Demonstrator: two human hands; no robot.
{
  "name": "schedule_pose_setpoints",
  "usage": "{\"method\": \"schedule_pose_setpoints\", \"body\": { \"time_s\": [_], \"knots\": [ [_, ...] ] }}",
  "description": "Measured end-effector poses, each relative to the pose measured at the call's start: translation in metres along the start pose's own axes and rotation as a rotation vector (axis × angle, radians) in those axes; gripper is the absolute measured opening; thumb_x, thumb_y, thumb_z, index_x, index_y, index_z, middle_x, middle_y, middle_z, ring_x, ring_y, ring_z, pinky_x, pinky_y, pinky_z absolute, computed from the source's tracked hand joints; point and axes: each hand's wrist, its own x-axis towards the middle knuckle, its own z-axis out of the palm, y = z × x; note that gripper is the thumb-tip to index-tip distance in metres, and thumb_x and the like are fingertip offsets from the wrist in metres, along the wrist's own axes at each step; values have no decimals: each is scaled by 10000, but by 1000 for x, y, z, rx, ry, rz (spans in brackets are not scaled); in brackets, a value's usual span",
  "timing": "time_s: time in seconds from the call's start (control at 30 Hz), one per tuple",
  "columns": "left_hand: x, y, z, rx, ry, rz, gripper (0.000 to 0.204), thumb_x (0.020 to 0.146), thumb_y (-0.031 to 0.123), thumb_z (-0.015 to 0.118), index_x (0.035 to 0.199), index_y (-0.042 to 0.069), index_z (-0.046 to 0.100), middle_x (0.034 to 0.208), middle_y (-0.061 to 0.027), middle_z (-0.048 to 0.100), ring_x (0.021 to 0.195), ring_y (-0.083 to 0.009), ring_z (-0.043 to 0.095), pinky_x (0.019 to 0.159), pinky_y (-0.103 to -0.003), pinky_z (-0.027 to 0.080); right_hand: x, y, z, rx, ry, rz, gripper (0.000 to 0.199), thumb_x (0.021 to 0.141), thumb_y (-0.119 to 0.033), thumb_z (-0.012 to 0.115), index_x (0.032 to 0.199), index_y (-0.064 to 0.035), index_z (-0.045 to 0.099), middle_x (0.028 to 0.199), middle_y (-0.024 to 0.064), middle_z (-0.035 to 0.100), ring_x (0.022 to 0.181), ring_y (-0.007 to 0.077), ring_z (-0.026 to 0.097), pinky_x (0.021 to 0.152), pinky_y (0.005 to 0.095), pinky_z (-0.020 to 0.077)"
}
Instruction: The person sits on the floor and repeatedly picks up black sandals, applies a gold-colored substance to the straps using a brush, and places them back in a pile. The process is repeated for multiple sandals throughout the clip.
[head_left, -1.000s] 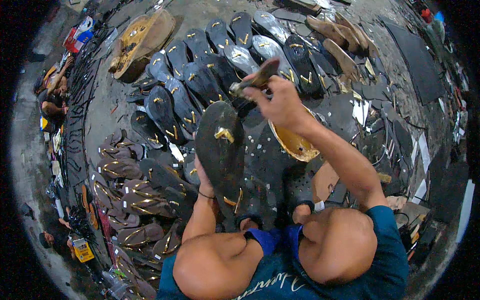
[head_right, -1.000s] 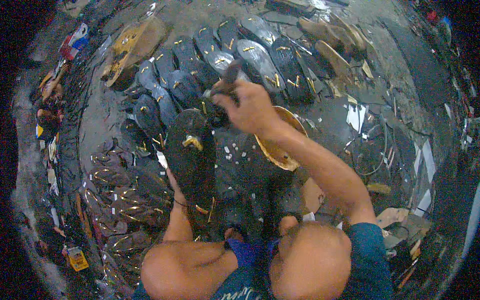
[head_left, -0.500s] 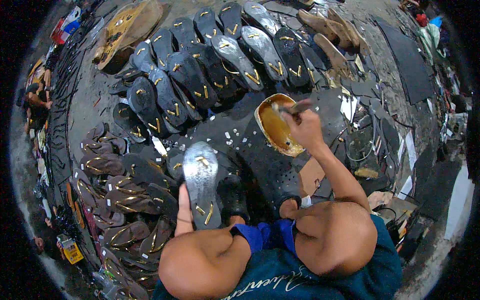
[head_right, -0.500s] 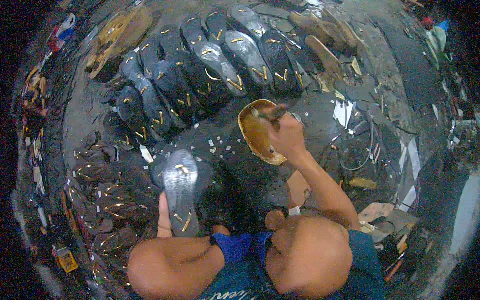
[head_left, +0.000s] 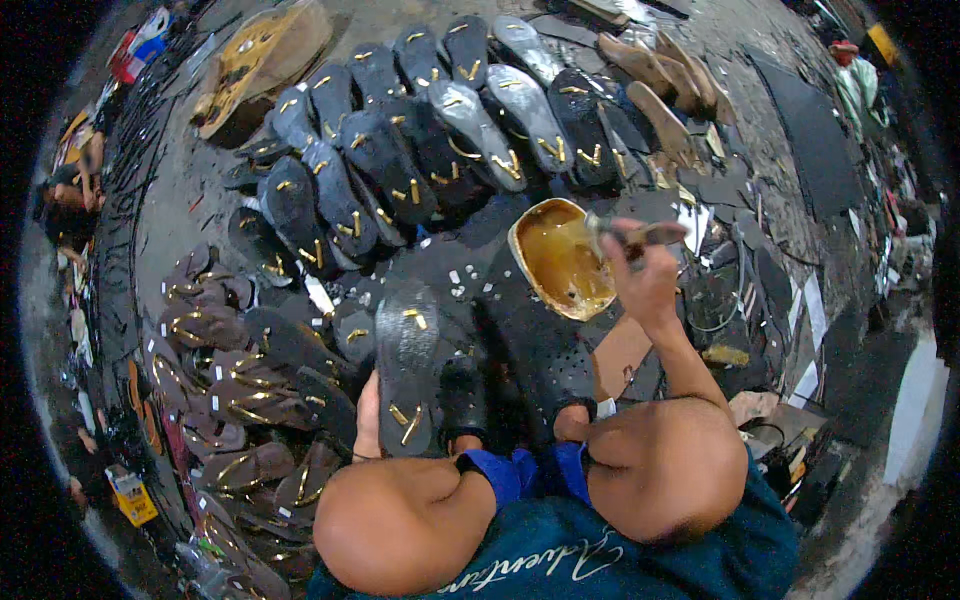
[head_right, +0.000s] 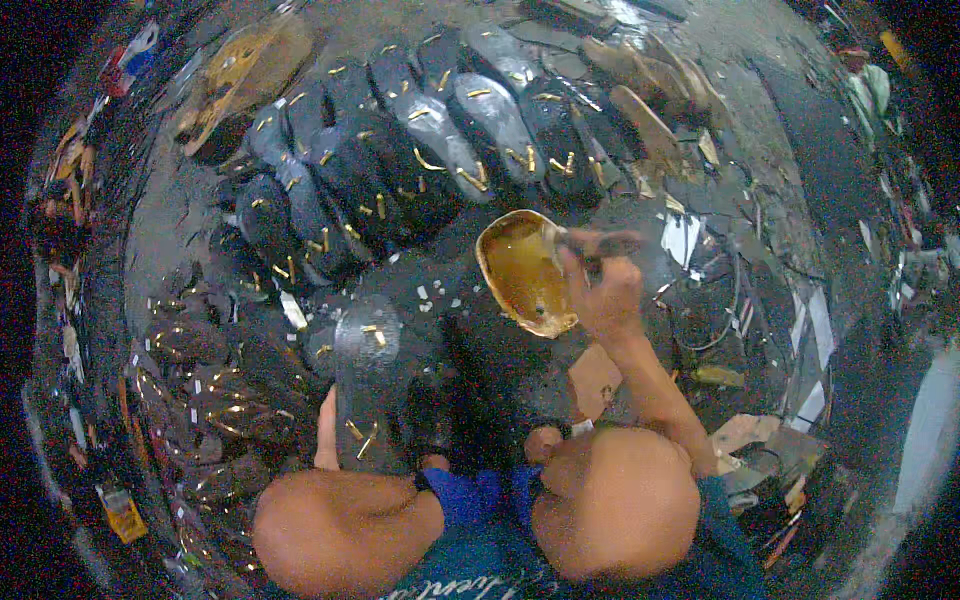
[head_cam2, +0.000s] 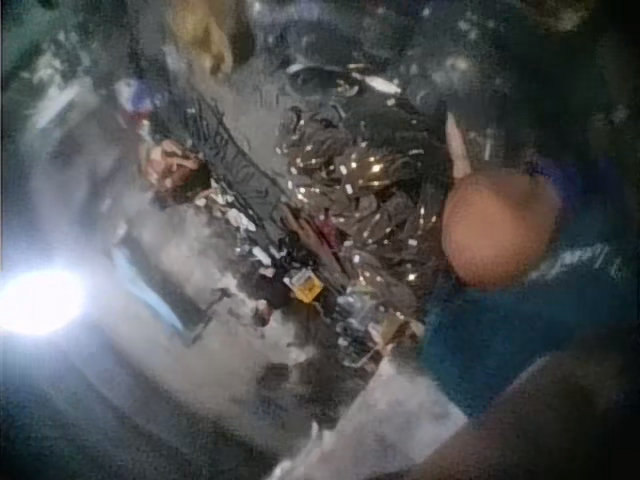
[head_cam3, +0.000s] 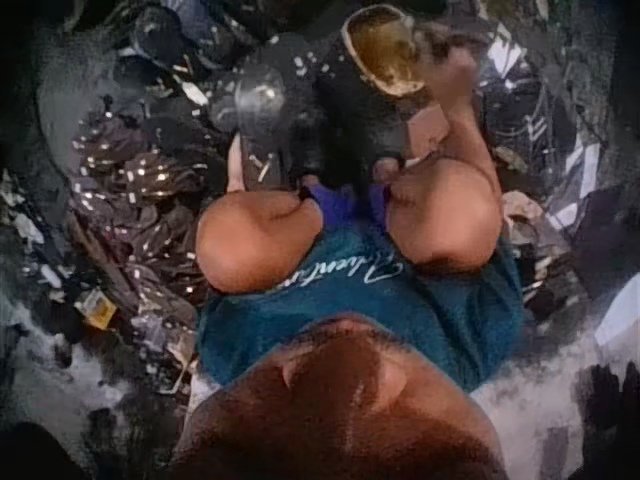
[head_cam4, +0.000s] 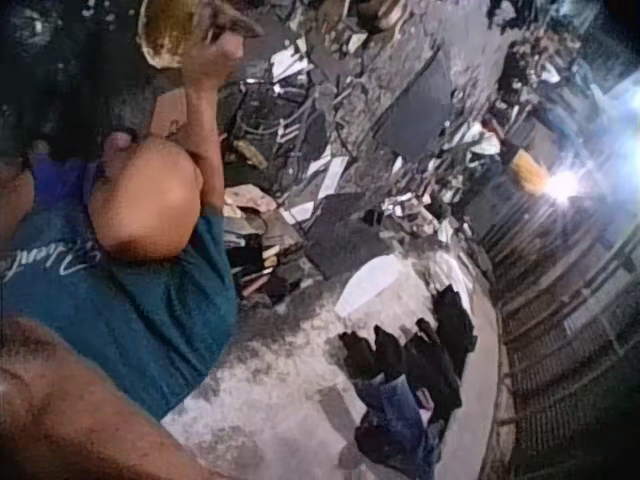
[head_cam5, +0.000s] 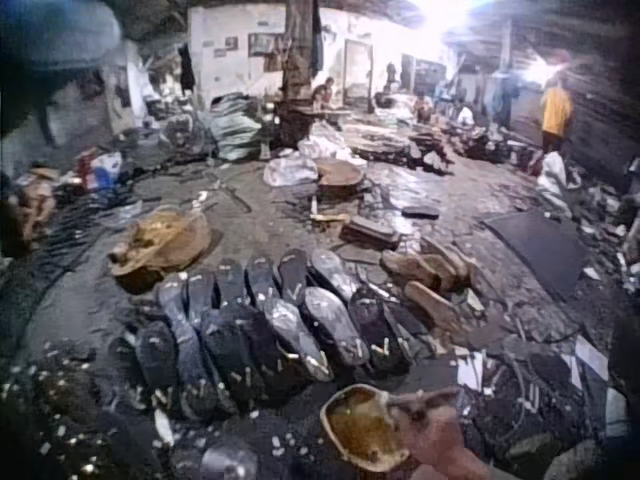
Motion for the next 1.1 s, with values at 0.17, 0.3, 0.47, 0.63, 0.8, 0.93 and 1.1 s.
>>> {"method": "schedule_pose_setpoints", "body": {
  "time_s": [0.17,0.3,0.47,0.63,0.8,0.93,1.1],
  "knots": [
    [3,-1,8,7,-54,-32,540,988,439,325,1259,22,535,1173,-149,619,1008,-279,633,899,-426,525,-76,30,-38,-450,-219,-149,344,846,-228,661,1020,59,588,804,243,636,719,443,622,618,492,504],
    [14,6,43,16,-187,-69,535,987,438,328,1246,22,544,1156,-149,629,988,-276,641,891,-424,530,-65,45,-63,-6,-563,411,379,870,-254,673,1071,59,599,878,157,689,707,299,659,639,409,518],
    [55,28,130,-6,-451,-146,530,984,437,333,1231,24,555,1133,-149,640,963,-272,651,881,-421,535,25,-56,-53,1267,-320,693,324,906,-265,676,1072,11,635,929,53,694,814,122,656,746,318,522],
    [87,22,170,-300,-750,-199,555,988,439,314,1205,-1,574,1115,-149,658,979,-272,656,882,-404,533,52,-137,4,1030,-421,69,244,900,-185,664,1076,-16,668,989,77,708,933,186,663,855,334,507],
    [76,0,159,-361,-691,-136,464,983,450,364,1136,73,589,1008,-86,659,888,-244,654,797,-415,556,83,-147,66,563,-116,-548,289,751,-88,719,1036,-122,693,890,85,683,817,290,642,742,383,487],
    [71,34,156,-377,-669,46,468,919,387,514,1197,11,530,1131,-143,594,1053,-248,574,983,-418,459,14,-151,37,534,-337,-787,517,682,-69,699,1188,-154,634,971,44,642,891,240,603,788,373,444],
    [79,42,145,-183,-607,104,464,914,381,506,1203,18,527,1113,-142,583,1050,-240,548,942,-374,445,47,-163,24,659,-61,-653,392,745,-41,679,1127,-121,653,905,63,663,841,255,626,748,365,470]
  ]
}}
